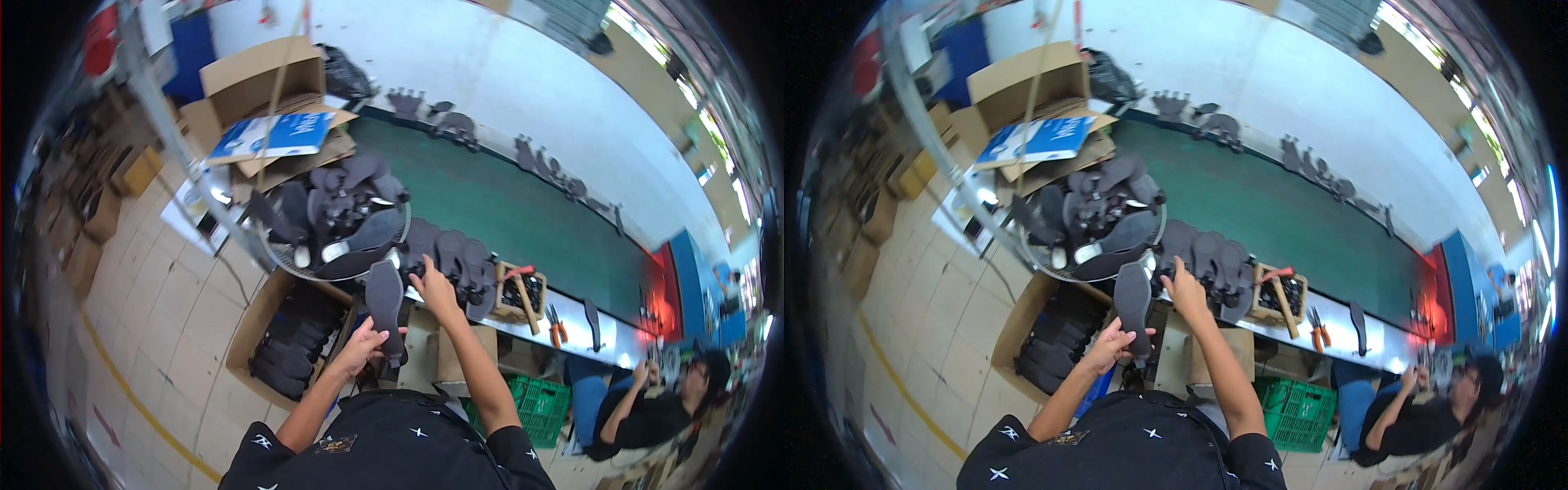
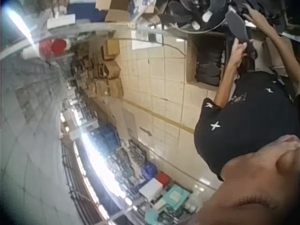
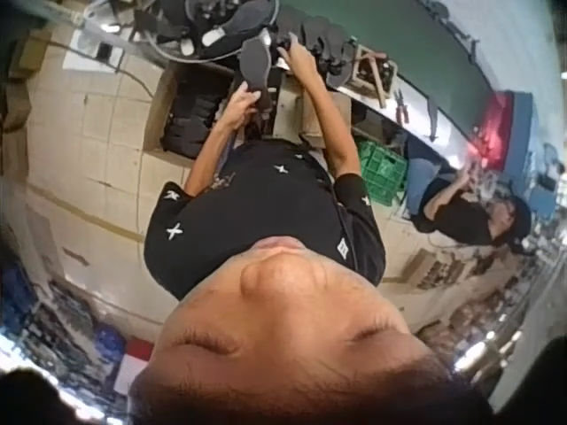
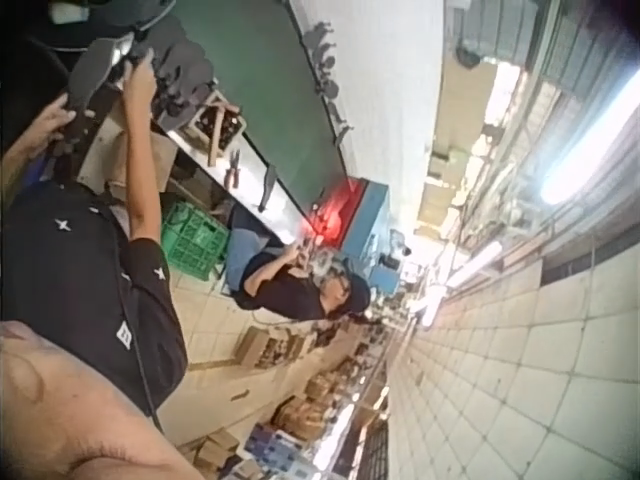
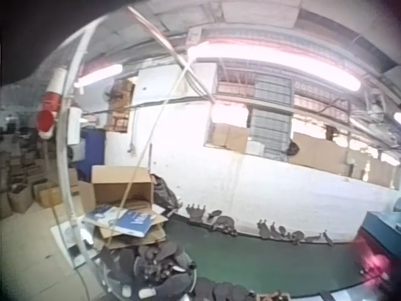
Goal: Attaching heel components to shoe soles using a hammer and pliers.
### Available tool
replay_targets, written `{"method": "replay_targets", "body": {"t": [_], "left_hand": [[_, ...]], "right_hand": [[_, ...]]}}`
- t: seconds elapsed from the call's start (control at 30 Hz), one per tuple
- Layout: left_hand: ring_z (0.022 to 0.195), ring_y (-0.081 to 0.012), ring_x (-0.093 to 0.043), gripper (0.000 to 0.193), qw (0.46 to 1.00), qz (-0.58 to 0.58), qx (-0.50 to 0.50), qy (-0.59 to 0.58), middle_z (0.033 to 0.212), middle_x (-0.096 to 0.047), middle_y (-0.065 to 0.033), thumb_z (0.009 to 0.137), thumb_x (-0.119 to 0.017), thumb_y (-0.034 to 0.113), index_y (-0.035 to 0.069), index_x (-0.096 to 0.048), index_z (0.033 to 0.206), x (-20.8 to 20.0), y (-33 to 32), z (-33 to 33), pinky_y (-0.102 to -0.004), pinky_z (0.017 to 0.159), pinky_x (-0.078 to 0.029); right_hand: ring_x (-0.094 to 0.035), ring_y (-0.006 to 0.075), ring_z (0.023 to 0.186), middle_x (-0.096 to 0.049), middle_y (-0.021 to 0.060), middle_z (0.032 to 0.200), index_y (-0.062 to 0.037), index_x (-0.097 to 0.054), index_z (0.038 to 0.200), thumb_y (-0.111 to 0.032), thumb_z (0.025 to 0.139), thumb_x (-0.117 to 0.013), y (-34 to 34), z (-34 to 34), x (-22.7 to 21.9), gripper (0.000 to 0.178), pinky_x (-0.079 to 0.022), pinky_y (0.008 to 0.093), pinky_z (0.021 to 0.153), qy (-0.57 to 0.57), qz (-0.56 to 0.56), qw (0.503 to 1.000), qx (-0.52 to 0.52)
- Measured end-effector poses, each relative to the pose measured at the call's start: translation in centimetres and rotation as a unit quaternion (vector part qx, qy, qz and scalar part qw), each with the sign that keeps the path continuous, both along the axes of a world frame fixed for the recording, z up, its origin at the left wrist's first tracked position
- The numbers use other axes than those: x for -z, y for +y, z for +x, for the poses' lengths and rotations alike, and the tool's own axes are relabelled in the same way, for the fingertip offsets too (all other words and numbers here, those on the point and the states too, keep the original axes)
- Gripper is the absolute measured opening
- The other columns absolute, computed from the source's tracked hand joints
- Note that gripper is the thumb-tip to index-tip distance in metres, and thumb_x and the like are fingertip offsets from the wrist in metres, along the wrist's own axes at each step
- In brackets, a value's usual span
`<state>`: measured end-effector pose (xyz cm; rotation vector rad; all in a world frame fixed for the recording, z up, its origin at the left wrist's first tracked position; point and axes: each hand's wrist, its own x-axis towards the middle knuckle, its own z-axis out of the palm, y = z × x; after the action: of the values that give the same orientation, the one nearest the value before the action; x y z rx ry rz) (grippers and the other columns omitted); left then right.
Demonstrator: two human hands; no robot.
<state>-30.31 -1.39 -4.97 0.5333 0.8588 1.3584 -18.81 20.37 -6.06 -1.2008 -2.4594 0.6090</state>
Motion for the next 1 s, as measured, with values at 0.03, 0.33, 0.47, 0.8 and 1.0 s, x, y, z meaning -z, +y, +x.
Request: {"method": "replay_targets", "body": {"t": [0.03,0.33,0.47,0.8,1.0], "left_hand": [[0.104,-0.0222,-0.068,0.045,1.000,-0.001,-0.022,-0.004,0.133,-0.060,-0.0169,0.101,-0.051,0.016,0.009,-0.034,0.143,0.0,-0.5,-0.4,-0.0372,0.087,-0.057],[0.105,-0.0239,-0.067,0.045,0.992,-0.013,-0.117,-0.044,0.134,-0.058,-0.0152,0.102,-0.047,0.018,0.011,-0.033,0.144,0.9,-2.5,-0.8,-0.0386,0.091,-0.054],[0.112,-0.0302,-0.064,0.041,0.983,0.027,-0.142,-0.112,0.128,-0.060,-0.0212,0.102,-0.045,0.018,0.012,-0.035,0.141,2.8,-0.5,0.4,-0.0440,0.095,-0.052],[0.117,-0.0212,-0.058,0.045,0.976,-0.003,-0.115,-0.187,0.129,-0.057,-0.0109,0.101,-0.046,0.012,0.006,-0.035,0.144,1.6,1.4,6.7,-0.0367,0.098,-0.049],[0.110,-0.0133,-0.058,0.049,0.972,-0.059,-0.227,0.021,0.123,-0.059,-0.0067,0.093,-0.066,0.009,0.004,-0.044,0.137,2.6,-2.0,9.7,-0.0323,0.097,-0.047]], "right_hand": [[-0.067,0.0457,0.081,-0.068,0.0262,0.088,-0.0031,-0.047,0.128,-0.032,0.092,-0.064,1.0,-0.7,0.9,0.049,-0.054,0.0530,0.069,-0.025,-0.010,0.999,-0.024],[-0.057,0.0083,0.064,-0.062,0.0048,0.082,-0.0021,-0.058,0.101,-0.009,0.096,-0.061,-1.2,3.1,-4.9,0.009,-0.046,0.0243,0.053,0.460,-0.247,0.849,0.085],[-0.056,0.0124,0.070,-0.061,0.0076,0.084,-0.0006,-0.060,0.100,-0.002,0.092,-0.064,-7.7,7.9,-10.9,0.009,-0.046,0.0269,0.064,0.209,-0.009,0.977,-0.042],[-0.060,0.0343,0.089,-0.057,0.0148,0.091,-0.0036,-0.056,0.097,0.010,0.074,-0.056,-12.0,11.5,-9.0,0.027,-0.050,0.0435,0.077,-0.068,-0.030,0.929,-0.362],[-0.063,0.0393,0.086,-0.061,0.0166,0.092,-0.0033,-0.055,0.101,0.006,0.081,-0.055,-11.7,12.1,-6.8,0.023,-0.052,0.0474,0.073,-0.025,-0.095,0.897,-0.431]]}}
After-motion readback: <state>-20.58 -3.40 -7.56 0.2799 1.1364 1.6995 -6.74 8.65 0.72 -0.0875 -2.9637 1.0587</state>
